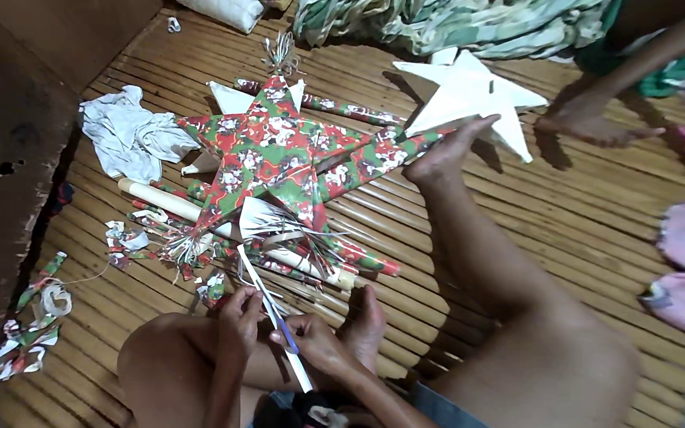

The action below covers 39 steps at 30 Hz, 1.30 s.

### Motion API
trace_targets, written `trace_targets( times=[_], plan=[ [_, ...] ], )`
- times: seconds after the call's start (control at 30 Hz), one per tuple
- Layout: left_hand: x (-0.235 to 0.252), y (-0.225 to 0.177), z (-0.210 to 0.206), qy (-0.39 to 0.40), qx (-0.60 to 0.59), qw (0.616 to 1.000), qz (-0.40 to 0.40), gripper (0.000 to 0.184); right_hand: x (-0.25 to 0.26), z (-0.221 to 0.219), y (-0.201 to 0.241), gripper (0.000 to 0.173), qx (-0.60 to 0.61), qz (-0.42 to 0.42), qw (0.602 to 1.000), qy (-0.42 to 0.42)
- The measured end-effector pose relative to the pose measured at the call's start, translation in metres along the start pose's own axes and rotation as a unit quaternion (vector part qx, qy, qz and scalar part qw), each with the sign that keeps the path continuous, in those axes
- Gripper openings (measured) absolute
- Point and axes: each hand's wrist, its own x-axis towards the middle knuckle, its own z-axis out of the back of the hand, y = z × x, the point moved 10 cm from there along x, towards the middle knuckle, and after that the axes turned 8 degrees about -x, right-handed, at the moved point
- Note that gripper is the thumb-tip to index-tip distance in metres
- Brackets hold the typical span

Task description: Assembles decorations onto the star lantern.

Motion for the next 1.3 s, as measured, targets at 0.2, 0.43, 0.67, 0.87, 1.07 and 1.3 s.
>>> trace_targets(
  times=[0.2, 0.43, 0.67, 0.87, 1.07, 1.3],
  plan=[
    [0.001, 0.001, 0.001, -0.007, 0.000, 1.000, -0.001, 0.014, 0.005, -0.001, 0.002, 0.032, 0.018, 0.001, 1.000, -0.002],
    [0.010, -0.002, 0.009, -0.026, -0.007, 1.000, 0.005, 0.018, 0.005, -0.002, -0.001, 0.033, 0.016, -0.006, 1.000, 0.004],
    [0.020, -0.008, 0.008, -0.012, 0.026, 1.000, 0.005, 0.016, 0.004, 0.000, 0.000, 0.034, 0.018, -0.005, 1.000, 0.003],
    [0.017, -0.010, 0.006, -0.012, 0.018, 1.000, 0.010, 0.016, 0.008, 0.000, 0.002, 0.031, 0.009, -0.002, 1.000, 0.005],
    [0.017, -0.008, 0.006, -0.013, 0.006, 1.000, 0.010, 0.016, 0.011, 0.002, 0.006, 0.032, -0.005, 0.001, 1.000, 0.002],
    [0.018, -0.006, 0.005, -0.007, 0.004, 1.000, 0.003, 0.015, 0.011, 0.004, 0.003, 0.031, -0.003, -0.002, 1.000, 0.007]
  ],
)
